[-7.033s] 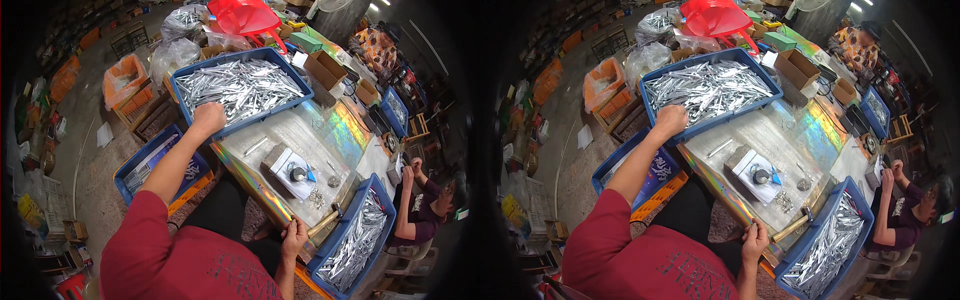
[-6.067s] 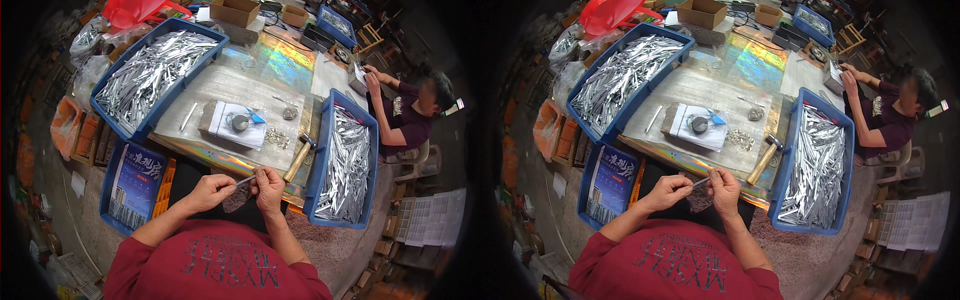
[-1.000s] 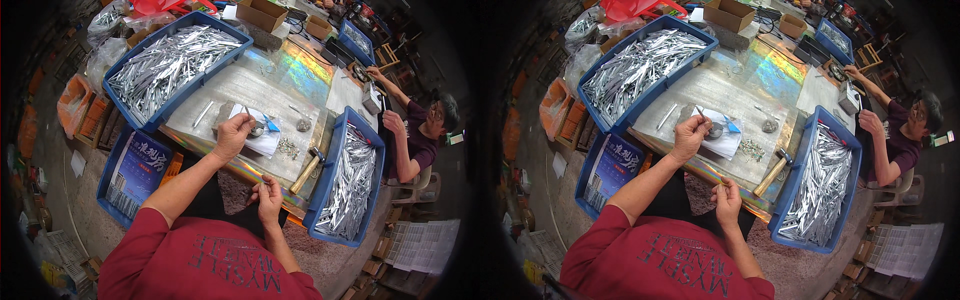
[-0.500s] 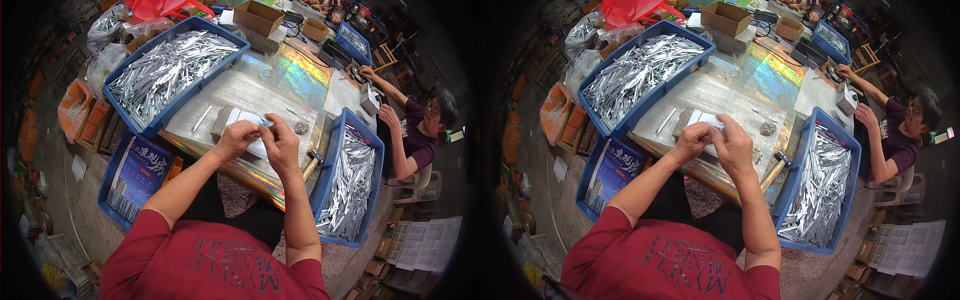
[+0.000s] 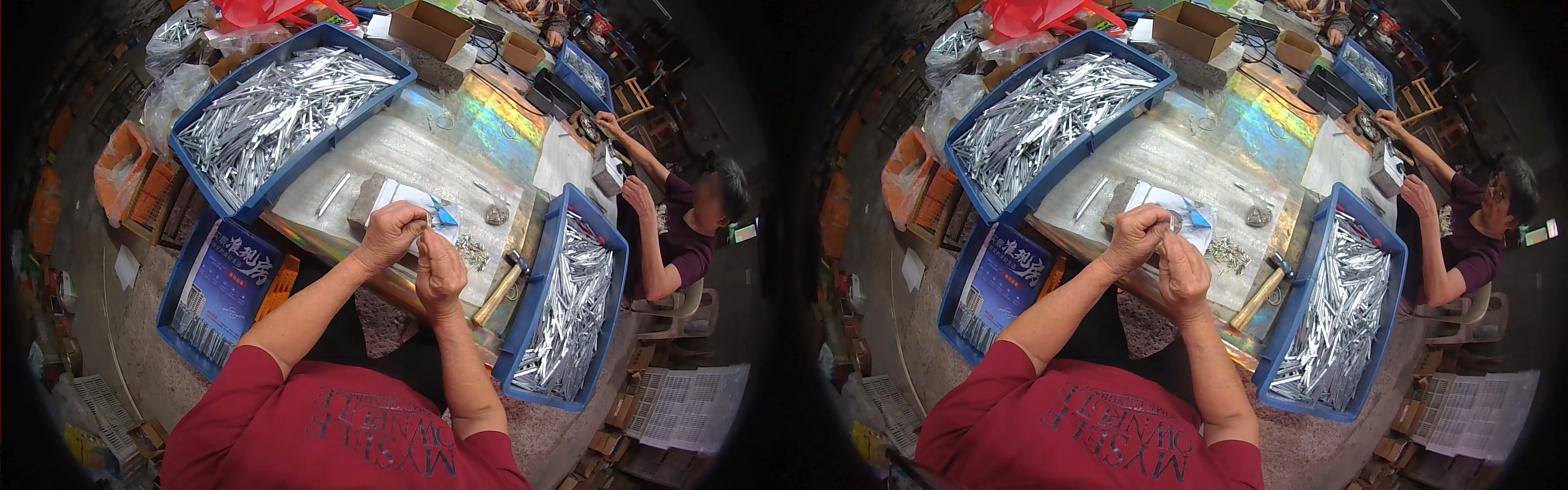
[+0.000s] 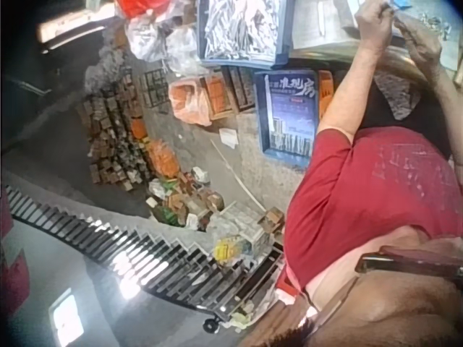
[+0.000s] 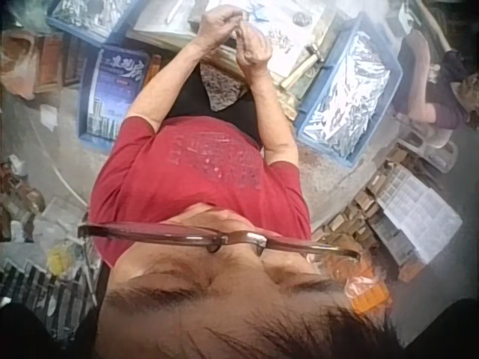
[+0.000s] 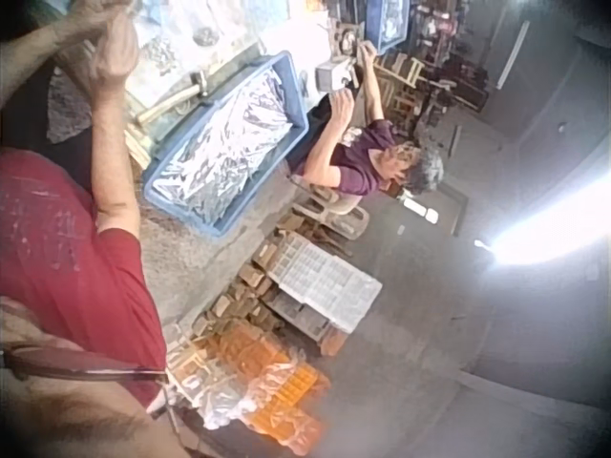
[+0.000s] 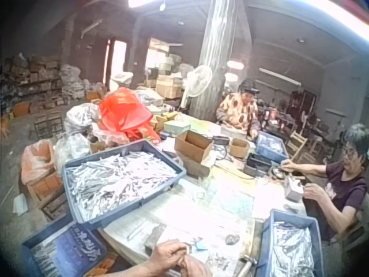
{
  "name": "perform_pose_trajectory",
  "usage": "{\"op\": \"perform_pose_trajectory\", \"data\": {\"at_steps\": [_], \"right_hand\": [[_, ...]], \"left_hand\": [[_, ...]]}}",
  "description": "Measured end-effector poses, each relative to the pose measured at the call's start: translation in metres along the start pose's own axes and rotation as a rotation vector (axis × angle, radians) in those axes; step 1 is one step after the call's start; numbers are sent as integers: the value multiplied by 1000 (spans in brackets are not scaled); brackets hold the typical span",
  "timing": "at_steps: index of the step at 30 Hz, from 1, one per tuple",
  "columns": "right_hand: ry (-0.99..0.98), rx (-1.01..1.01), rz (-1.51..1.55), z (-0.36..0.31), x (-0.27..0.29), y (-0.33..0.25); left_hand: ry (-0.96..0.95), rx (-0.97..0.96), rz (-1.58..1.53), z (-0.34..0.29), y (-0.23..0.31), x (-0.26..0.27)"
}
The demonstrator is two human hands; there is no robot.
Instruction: The person assembles metal components by fitting small fasteners onto the ends of metal strips and tapping them with a hammer on a work block.
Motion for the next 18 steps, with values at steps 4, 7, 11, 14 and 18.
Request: {"op": "perform_pose_trajectory", "data": {"at_steps": [4, 7, 11, 14, 18], "right_hand": [[24, 12, 14, -9, 0, 0], [-53, -43, 10, -17, -1, -2], [-121, -341, -94, -30, 32, -1], [-49, -610, -376, -46, 81, 20], [-146, -907, -627, -71, 102, 29]], "left_hand": [[-3, -40, 14, 0, 1, -1], [3, -8, 0, -1, 0, -1], [5, 19, -2, -4, -4, 0], [16, -28, -1, -3, 2, 3], [27, -86, 11, -2, 2, 2]]}}
Point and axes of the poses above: each hand's wrist, its own z-axis towards the middle knuckle, its own x-axis out of the back of the hand, y = z × x, the point moved 3 cm from there along z, towards the middle knuckle, and after that the axes turned 10 degrees about z, right-handed, at the moved point
